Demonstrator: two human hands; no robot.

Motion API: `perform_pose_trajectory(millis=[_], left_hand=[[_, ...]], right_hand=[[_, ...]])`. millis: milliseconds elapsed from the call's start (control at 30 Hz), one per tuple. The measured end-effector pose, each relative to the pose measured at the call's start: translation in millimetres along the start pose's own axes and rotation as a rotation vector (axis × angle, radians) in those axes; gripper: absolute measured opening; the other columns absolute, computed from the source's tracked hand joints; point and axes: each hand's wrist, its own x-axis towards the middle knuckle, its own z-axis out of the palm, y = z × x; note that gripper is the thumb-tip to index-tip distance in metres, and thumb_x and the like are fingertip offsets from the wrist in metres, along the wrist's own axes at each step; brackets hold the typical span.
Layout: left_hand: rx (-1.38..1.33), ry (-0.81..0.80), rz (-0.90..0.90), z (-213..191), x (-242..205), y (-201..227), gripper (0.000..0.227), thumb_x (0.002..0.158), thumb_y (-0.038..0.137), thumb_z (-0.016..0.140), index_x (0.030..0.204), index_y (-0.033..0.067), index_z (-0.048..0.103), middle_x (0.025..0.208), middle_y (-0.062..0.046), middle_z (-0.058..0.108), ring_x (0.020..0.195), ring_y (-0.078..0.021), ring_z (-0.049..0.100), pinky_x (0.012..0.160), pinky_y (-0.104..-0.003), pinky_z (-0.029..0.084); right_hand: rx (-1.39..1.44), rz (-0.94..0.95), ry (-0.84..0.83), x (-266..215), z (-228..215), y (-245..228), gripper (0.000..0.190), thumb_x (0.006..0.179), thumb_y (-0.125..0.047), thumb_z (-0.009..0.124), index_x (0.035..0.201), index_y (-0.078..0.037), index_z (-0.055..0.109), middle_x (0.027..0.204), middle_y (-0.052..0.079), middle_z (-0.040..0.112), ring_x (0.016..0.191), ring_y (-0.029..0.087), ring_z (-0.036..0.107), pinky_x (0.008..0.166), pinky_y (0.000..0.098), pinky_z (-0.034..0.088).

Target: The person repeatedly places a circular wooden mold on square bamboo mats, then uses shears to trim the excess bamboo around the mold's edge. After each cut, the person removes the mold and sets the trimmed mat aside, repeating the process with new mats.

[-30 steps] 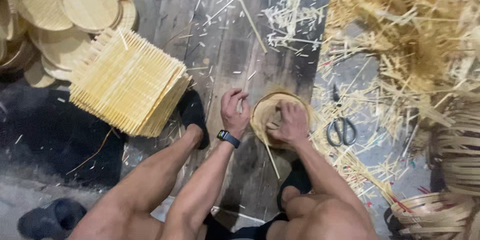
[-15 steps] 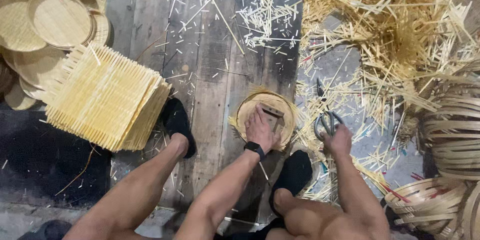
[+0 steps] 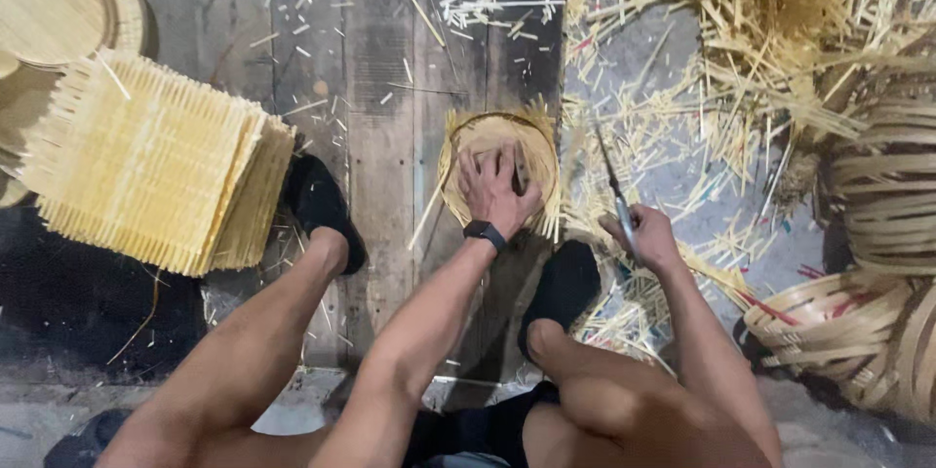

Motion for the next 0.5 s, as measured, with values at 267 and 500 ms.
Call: perform_pose_trajectory(millis=[267, 500], left_hand=[[-0.005, -0.048, 0.012, -17.6, -12.6, -4.0, 0.106, 0.059, 0.032, 0.084, 0.147, 0.0045, 0.034, 0.151, -0.032, 0.037, 0.143, -0.0500, 0.029, 0.115, -0.063, 0.026], [-0.018, -0.072, 0.010, -3.4, -15.1, -22.4, 0.125, 0.065, 0.045, 0.090, 0.157, -0.0037, 0.020, 0.151, -0.031, 0.037, 0.138, -0.0479, 0.039, 0.115, -0.058, 0.031]], right_hand=[[0.775, -0.137, 0.109, -55.8, -35.5, -127.2, 0.036, 0.096, -0.037, 0.069, 0.080, -0.006, 0.060, 0.060, 0.001, 0.056, 0.048, 0.009, 0.050, 0.043, 0.0275, 0.038], [0.591, 0.216, -0.370, -50.1, -17.6, -180.6, 0.043, 0.097, -0.039, 0.067, 0.073, -0.004, 0.061, 0.054, 0.006, 0.059, 0.039, 0.013, 0.054, 0.037, 0.0276, 0.044]])
